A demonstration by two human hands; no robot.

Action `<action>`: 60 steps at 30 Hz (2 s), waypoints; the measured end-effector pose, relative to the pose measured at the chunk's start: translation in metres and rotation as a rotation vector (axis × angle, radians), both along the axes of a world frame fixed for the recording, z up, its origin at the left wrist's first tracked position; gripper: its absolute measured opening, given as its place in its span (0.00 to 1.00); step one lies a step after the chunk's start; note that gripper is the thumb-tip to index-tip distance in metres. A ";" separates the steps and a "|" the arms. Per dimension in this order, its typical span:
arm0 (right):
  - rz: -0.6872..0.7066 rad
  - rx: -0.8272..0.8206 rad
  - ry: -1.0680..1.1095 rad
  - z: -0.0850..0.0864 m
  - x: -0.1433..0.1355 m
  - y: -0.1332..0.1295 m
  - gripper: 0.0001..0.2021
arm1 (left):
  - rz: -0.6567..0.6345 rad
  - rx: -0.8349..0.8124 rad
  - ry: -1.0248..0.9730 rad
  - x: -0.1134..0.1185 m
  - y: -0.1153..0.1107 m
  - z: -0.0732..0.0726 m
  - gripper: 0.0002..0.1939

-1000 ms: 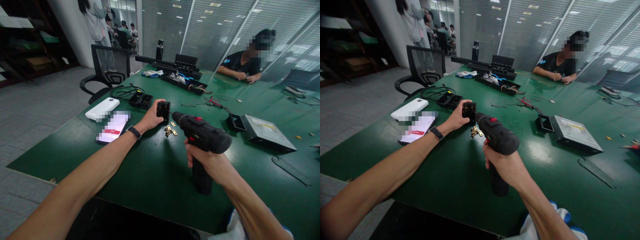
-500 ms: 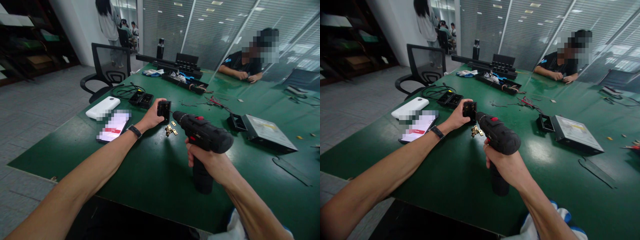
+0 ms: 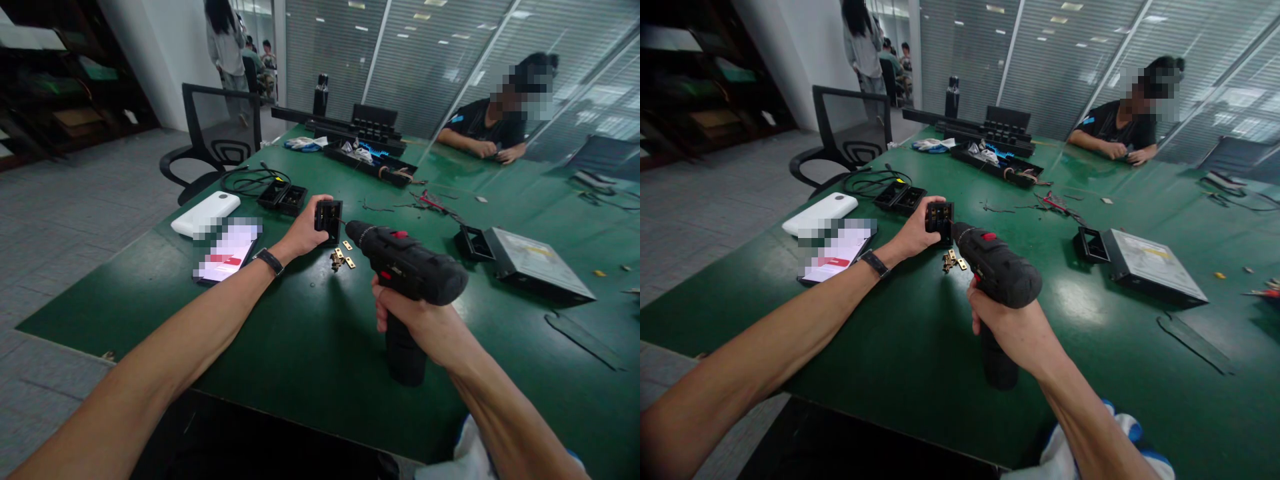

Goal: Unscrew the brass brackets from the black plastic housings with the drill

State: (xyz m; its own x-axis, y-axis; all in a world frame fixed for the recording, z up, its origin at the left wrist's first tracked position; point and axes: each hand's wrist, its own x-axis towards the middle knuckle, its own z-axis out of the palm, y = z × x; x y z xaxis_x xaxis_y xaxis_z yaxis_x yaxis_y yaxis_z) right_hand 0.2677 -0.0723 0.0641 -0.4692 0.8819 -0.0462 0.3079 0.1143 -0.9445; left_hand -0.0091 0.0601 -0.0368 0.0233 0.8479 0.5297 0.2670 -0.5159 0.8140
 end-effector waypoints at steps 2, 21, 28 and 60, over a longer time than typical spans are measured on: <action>-0.001 0.003 0.003 -0.001 0.000 0.000 0.05 | -0.006 0.002 -0.005 0.000 0.000 0.000 0.43; -0.027 -0.016 0.015 -0.003 0.000 -0.002 0.04 | -0.006 -0.012 -0.006 0.001 -0.001 0.002 0.43; -0.004 -0.006 -0.006 0.003 -0.003 -0.001 0.06 | 0.005 -0.008 -0.010 0.000 0.000 0.001 0.43; -0.014 -0.042 -0.016 0.004 -0.004 -0.001 0.07 | 0.003 0.014 0.007 -0.001 0.002 -0.002 0.43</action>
State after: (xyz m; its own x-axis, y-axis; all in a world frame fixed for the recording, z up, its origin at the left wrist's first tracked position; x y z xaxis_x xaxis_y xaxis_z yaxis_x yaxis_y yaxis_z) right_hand 0.2637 -0.0736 0.0680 -0.4554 0.8856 -0.0906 0.3248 0.0705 -0.9432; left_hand -0.0099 0.0617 -0.0386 0.0241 0.8405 0.5413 0.2743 -0.5262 0.8049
